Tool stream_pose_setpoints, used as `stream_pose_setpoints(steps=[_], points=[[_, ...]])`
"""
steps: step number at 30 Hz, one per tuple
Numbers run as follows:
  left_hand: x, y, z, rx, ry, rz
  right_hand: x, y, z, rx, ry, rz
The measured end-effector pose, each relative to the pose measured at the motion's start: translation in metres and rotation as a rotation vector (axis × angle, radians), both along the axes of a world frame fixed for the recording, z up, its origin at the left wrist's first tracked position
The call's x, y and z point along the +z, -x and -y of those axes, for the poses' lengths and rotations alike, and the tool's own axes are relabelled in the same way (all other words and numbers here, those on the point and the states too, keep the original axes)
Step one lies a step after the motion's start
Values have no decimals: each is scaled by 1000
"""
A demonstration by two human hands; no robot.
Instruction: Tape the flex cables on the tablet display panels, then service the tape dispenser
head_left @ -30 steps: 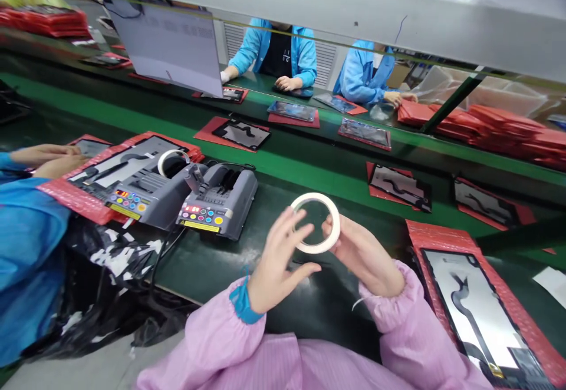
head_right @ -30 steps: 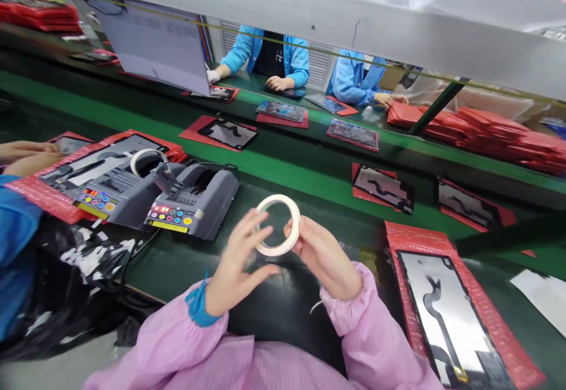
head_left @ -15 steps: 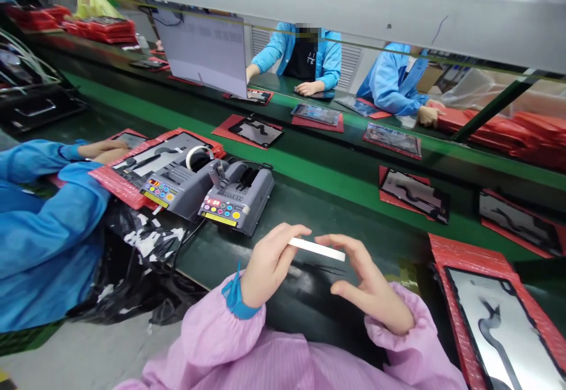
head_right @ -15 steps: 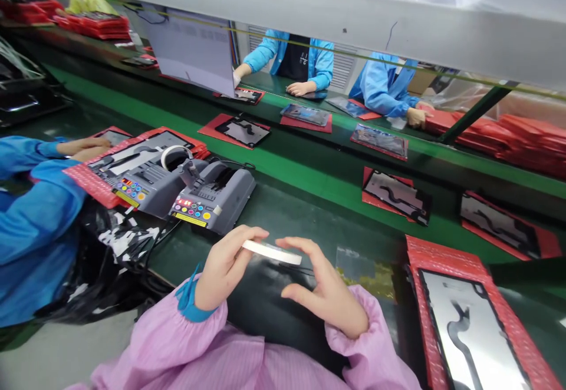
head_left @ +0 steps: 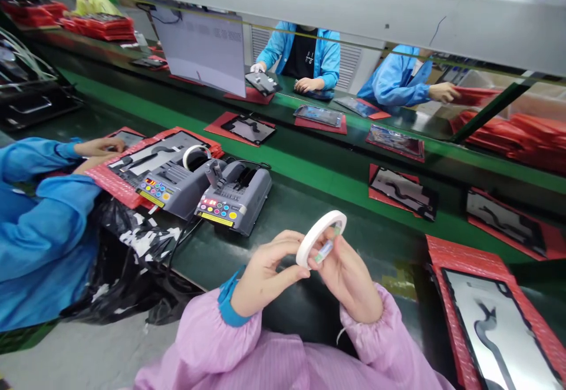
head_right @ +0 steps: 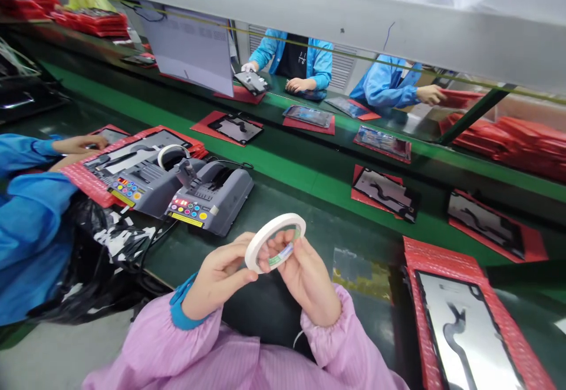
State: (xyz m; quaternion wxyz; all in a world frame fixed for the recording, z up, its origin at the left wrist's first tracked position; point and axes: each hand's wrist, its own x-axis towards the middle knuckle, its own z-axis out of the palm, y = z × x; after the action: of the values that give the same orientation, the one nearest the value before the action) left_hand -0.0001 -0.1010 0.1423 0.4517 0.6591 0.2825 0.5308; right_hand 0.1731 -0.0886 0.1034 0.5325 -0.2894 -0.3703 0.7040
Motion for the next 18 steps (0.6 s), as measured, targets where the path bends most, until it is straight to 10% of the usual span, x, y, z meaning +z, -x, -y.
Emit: stream_pose_setpoints(steps=[5, 8, 18], points=[[6, 2, 2, 39, -18, -175, 6, -12, -5, -335, -505, 642], [5, 0, 3, -6, -15, -191, 20, -21, -9, -301, -804, 888], [-9, 7, -4, -112, -183, -217, 19, -7, -13, -109, -140, 446]])
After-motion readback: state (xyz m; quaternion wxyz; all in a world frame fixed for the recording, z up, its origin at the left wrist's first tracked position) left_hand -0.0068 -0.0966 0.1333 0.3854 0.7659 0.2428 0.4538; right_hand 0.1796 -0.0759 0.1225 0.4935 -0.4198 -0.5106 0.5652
